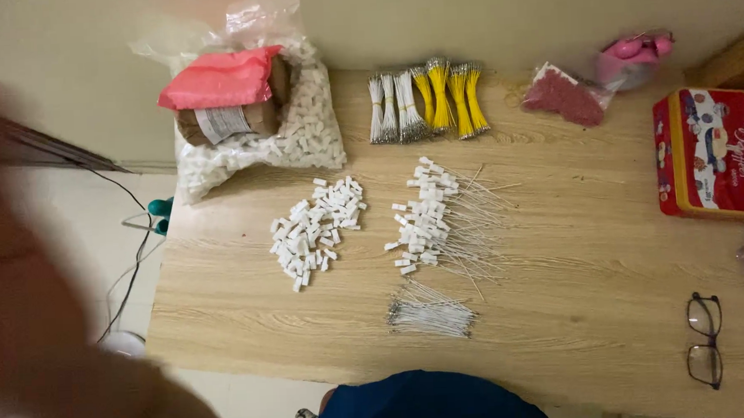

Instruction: Assemble electronic components by fitting white plastic housings onto the ends of individual wires.

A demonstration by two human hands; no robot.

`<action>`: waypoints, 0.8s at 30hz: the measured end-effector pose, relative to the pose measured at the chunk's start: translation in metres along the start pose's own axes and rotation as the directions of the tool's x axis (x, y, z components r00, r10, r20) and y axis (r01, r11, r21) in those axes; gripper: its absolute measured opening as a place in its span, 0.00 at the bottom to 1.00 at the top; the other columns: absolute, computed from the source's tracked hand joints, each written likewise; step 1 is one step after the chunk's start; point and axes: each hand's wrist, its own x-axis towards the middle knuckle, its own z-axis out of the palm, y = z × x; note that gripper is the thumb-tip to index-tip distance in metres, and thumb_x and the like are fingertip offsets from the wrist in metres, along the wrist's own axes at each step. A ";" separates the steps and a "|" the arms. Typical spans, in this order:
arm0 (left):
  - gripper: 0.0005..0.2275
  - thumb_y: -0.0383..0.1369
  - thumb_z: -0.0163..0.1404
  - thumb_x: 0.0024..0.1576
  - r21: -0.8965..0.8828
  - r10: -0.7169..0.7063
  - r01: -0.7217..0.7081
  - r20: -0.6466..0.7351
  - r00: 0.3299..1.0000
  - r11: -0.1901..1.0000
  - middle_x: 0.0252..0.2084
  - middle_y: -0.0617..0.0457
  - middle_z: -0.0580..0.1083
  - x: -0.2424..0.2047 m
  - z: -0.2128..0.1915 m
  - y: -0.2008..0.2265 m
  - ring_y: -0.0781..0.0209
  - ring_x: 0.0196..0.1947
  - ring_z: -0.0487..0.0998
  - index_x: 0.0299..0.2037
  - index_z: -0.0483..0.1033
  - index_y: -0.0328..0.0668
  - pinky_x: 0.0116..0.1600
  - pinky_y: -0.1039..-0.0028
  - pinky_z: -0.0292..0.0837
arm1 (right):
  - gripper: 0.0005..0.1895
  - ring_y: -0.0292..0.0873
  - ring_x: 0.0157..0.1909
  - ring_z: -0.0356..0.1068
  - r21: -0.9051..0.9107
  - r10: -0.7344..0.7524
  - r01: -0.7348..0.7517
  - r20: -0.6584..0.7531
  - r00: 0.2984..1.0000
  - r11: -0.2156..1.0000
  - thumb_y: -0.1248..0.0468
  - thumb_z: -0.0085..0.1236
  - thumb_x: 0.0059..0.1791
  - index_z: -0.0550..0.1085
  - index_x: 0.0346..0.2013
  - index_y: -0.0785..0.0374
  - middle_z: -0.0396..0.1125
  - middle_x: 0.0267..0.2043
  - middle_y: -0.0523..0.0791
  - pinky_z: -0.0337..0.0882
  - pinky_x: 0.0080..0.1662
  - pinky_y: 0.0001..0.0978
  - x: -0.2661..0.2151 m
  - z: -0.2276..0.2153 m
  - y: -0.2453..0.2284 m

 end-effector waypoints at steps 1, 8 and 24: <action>0.10 0.35 0.38 0.74 0.010 -0.002 0.002 -0.007 1.000 1.000 0.53 0.52 0.72 -0.023 0.019 -0.041 0.62 0.52 0.74 0.59 0.69 0.46 0.63 0.71 0.74 | 0.25 0.35 0.33 0.59 -0.018 0.006 -0.006 0.004 1.000 1.000 0.80 0.40 0.45 0.70 0.56 0.67 0.65 0.42 0.46 0.60 0.29 0.21 0.000 0.007 0.002; 0.09 0.29 0.50 0.61 0.705 -0.657 0.410 0.107 0.746 0.579 0.44 0.51 0.82 -0.174 0.111 -0.251 0.64 0.35 0.82 0.46 0.83 0.45 0.38 0.79 0.80 | 0.25 0.44 0.52 0.76 -0.466 0.627 -0.506 0.145 0.765 0.725 0.52 0.52 0.49 0.72 0.60 0.55 0.73 0.56 0.46 0.79 0.51 0.38 0.002 0.160 0.064; 0.16 0.42 0.36 0.68 0.878 -0.633 0.164 0.184 0.752 0.451 0.44 0.52 0.72 -0.175 0.162 -0.291 0.56 0.29 0.74 0.49 0.74 0.40 0.35 0.66 0.74 | 0.17 0.43 0.48 0.68 -0.845 0.484 0.163 0.438 0.758 0.509 0.47 0.50 0.54 0.71 0.45 0.57 0.69 0.44 0.44 0.71 0.55 0.40 -0.016 0.215 0.224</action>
